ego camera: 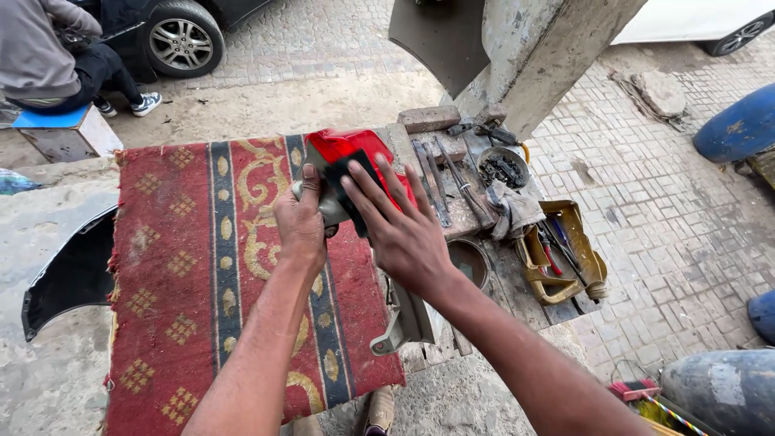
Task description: The person sands the surface of a red and clear car taillight assembly using a sanding block. They hold the taillight with one hand and rub the sanding block over the red and clear plastic sections repeatedly.
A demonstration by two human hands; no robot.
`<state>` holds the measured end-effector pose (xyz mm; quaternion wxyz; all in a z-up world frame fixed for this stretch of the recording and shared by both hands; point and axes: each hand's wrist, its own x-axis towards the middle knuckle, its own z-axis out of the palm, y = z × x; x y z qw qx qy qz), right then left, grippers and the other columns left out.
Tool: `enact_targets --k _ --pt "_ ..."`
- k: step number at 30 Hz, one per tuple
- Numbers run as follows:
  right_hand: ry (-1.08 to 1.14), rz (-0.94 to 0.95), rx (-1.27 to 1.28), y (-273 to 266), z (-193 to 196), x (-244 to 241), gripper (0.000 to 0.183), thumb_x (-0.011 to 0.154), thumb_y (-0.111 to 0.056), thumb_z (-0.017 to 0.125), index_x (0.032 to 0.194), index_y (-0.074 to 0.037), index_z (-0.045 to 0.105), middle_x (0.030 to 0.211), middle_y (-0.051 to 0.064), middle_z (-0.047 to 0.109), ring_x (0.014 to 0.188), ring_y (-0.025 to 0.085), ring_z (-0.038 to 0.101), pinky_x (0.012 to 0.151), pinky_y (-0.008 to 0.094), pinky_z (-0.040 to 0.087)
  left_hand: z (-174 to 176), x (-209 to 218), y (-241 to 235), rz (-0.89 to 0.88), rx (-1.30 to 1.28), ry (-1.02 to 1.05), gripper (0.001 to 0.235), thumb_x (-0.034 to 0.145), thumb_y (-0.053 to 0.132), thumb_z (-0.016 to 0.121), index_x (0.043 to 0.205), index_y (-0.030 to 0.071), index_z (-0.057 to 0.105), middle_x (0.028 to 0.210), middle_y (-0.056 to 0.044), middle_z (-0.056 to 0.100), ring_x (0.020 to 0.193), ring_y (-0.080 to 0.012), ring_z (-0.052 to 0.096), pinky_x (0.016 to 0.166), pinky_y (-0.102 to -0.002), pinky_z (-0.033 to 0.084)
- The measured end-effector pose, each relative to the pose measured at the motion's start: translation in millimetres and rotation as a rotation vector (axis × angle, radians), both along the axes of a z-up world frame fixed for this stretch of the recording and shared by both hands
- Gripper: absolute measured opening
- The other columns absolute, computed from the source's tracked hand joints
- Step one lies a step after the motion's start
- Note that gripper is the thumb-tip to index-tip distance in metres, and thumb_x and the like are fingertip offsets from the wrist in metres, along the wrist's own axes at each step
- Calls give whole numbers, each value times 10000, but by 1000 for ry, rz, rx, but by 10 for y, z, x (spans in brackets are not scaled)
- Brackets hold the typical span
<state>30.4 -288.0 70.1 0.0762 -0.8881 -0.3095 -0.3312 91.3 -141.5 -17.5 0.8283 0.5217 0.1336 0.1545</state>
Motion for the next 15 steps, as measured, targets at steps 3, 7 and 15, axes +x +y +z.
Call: enact_targets --k 3,7,15 --pt "5 -46 -27 12 -25 -87 547 1008 -82 414 1539 -189 490 1628 7 423 1527 277 338 1262 482 157 166 -148 -92 -1 -54 0 467 982 446 679 724 94 512 536 -111 517 329 -155 457 279 -259 298" --pt "-45 -73 17 204 109 342 541 1019 -81 438 1542 -212 485 1606 -10 451 1533 277 333 1274 498 157 74 -38 -177 -19 -17 -75 472 1014 432 650 725 77 534 553 -109 491 339 -218 528 267 -302 279" --pt "1 -120 -45 132 78 168 503 1067 -173 423 1565 -236 452 1644 -42 387 1533 279 332 1260 498 177 148 -142 -211 -7 55 -14 512 1001 439 659 670 84 495 485 -107 496 318 -171 454 275 -288 284"
